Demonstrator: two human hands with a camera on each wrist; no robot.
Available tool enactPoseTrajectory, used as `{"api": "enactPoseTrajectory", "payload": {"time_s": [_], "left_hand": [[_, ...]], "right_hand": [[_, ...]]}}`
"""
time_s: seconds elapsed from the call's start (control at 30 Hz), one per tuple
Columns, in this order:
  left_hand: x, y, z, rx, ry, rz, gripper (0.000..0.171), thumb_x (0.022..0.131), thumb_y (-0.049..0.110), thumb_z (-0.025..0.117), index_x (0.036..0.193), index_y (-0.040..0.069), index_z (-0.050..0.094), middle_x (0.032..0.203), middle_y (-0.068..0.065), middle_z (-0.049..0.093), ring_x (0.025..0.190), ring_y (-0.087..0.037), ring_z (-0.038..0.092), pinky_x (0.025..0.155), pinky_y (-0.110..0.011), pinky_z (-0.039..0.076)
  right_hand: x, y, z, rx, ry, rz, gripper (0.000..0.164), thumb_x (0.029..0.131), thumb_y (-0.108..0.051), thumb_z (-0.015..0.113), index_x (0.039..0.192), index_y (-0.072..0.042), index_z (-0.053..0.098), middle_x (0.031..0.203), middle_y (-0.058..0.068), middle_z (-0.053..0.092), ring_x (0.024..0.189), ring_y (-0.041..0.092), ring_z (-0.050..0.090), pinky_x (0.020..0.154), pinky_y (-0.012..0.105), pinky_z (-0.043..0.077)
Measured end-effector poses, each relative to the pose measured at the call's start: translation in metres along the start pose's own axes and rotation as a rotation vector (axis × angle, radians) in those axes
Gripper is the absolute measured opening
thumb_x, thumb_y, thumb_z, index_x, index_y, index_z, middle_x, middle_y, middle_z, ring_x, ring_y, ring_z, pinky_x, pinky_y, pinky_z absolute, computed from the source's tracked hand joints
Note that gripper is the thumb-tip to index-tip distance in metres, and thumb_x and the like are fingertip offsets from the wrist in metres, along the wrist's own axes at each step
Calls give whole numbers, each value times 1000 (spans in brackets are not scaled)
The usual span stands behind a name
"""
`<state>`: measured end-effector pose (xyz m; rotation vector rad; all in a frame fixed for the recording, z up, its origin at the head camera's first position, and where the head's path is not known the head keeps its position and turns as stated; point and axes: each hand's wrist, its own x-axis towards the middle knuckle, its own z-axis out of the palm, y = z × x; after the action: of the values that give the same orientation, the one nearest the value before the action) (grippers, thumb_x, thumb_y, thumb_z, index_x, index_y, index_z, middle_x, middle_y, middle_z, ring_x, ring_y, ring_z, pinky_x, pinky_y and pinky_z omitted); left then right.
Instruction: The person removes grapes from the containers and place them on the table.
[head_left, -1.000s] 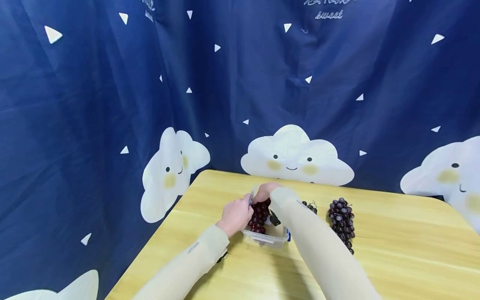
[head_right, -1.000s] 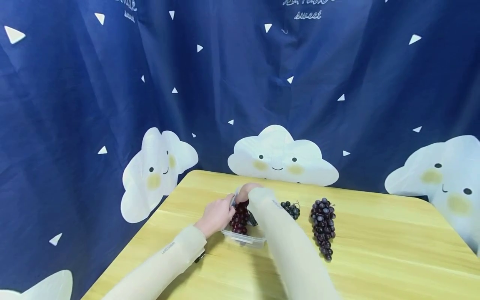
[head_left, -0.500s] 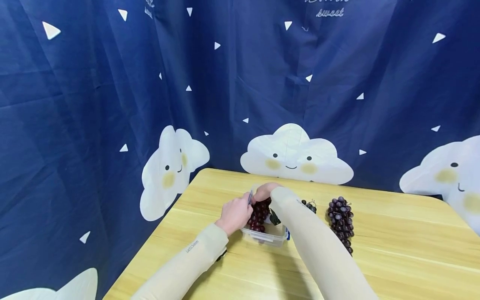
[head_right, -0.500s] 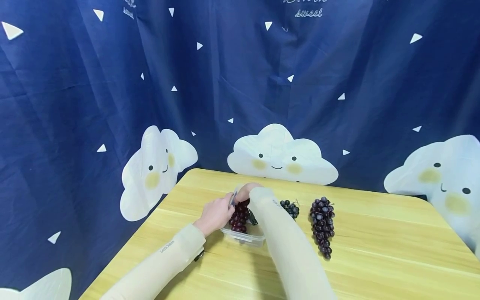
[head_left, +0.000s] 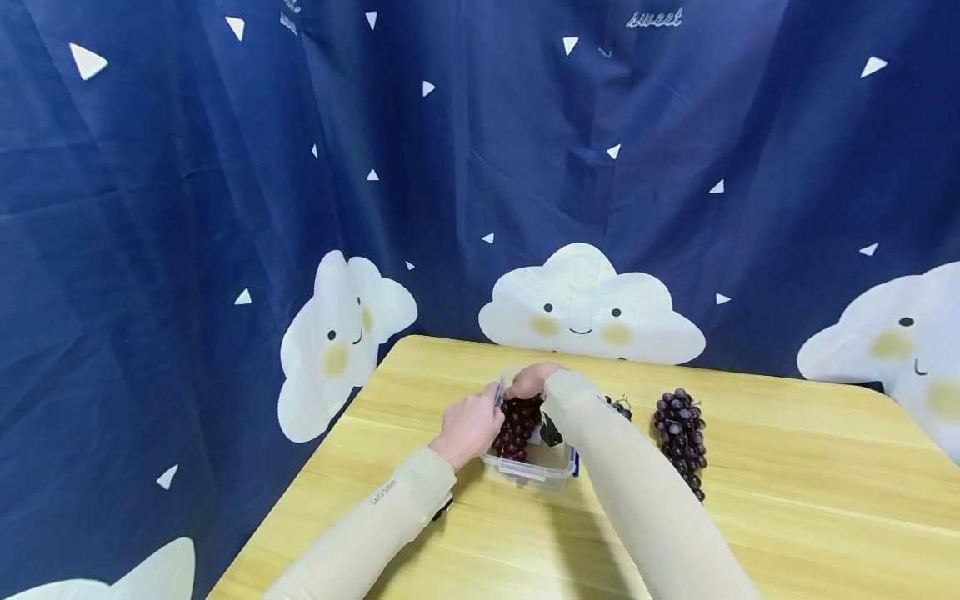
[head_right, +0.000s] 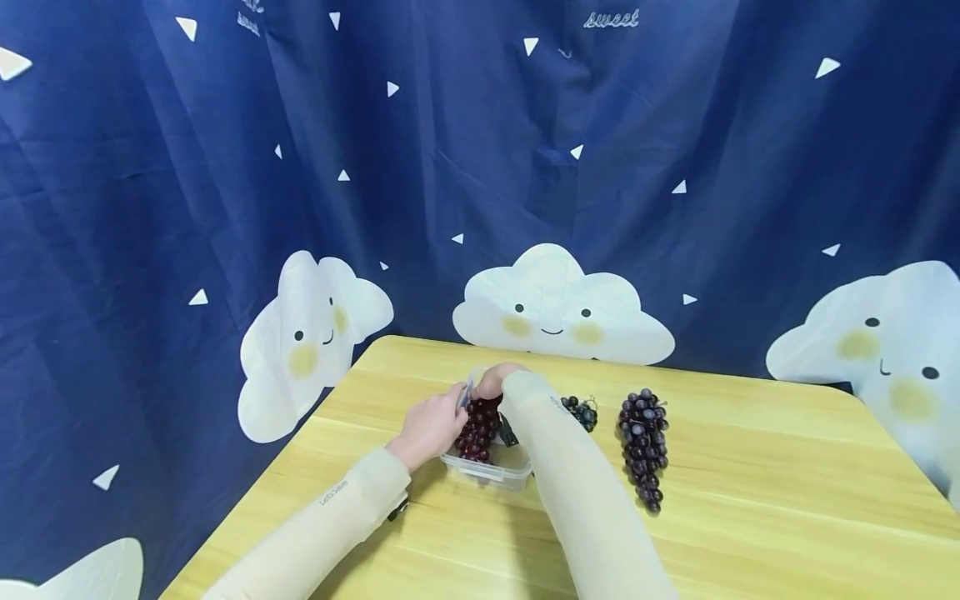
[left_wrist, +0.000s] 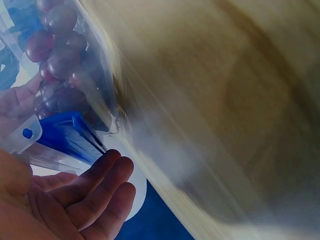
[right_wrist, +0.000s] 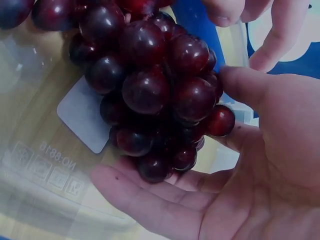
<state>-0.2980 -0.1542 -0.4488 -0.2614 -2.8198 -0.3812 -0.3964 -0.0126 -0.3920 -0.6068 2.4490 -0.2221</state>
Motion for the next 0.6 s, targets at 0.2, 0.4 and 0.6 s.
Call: {"api": "enactPoseTrajectory", "payload": {"time_s": [0.2,0.4,0.6], "left_hand": [[1,3,-2,6,-14,-3,38,95,22,60,131,10,59,92,-11,73,72,-27,68,52,-41,49],[2,3,-1,5,-5,-5,42,94,21,60,134,10,58,91,-11,73,70,-27,67,52,-42,50],[1,2,0,-3,-13,-14,44,95,21,59,137,9,57,87,-8,71,68,-23,65,53,-40,49]], "right_hand": [[-3,5,-3,25,-26,-25,57,103,-44,49,145,-5,51,148,14,51,124,27,55,96,42,50],[-6,11,-6,66,-24,-24,61,101,-44,54,148,-6,47,150,13,48,129,27,52,100,41,50],[-9,14,-4,153,-43,18,63,98,-45,57,142,1,51,137,15,58,114,25,61,96,37,52]]}}
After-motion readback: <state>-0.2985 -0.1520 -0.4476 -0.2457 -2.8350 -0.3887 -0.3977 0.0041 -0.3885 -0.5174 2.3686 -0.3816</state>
